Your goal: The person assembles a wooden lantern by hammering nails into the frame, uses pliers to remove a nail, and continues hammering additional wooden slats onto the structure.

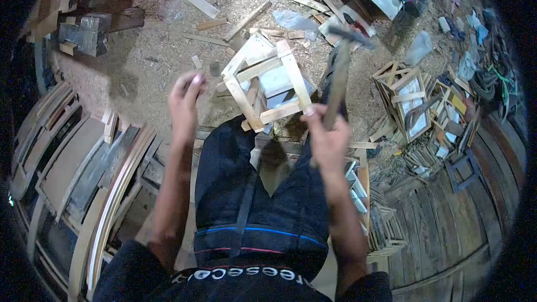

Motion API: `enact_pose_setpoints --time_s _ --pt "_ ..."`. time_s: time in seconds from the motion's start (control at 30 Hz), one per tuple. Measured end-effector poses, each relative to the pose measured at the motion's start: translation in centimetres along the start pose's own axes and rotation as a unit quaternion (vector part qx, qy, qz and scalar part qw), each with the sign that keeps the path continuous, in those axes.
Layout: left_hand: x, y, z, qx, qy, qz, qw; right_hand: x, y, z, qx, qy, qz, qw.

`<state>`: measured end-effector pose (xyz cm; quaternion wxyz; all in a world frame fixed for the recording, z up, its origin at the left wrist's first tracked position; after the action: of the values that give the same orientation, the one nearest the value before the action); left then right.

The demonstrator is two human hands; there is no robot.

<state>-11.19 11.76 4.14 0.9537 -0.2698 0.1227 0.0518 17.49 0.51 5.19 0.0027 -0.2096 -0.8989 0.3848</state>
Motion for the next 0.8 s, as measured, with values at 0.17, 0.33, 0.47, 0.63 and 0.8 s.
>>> enact_pose_setpoints --time_s 0.17,0.33,0.47,0.63,0.8 --pt "-1.6 -7.0 -10.8 -0.082 -0.063 0.046 0.994 7.9 -3.3 6.3 -0.08 0.003 0.015 0.997" --pt "4.9 -8.1 -11.2 -0.042 -0.119 0.058 0.99 10.5 -1.9 7.7 -0.073 -0.056 0.015 0.996" --pt "6.9 -8.2 -11.4 -0.05 -0.1 0.079 0.991 12.1 -0.4 7.5 -0.095 -0.012 -0.008 0.995" --pt "7.3 -8.6 -11.8 -0.015 -0.097 0.124 0.987 12.5 0.8 8.6 -0.091 0.064 -0.047 0.993" --pt "7.3 -8.7 -12.0 -0.018 -0.081 0.145 0.986 11.3 1.1 9.0 -0.084 0.003 -0.106 0.991"
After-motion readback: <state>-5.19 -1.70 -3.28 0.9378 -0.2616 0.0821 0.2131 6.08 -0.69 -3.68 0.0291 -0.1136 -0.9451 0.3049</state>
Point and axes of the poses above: each hand's wrist, its own y-axis towards the middle knuckle, its own x-axis out of the palm, z = x × y, the point moved 4 cm from there along y, towards the middle knuckle
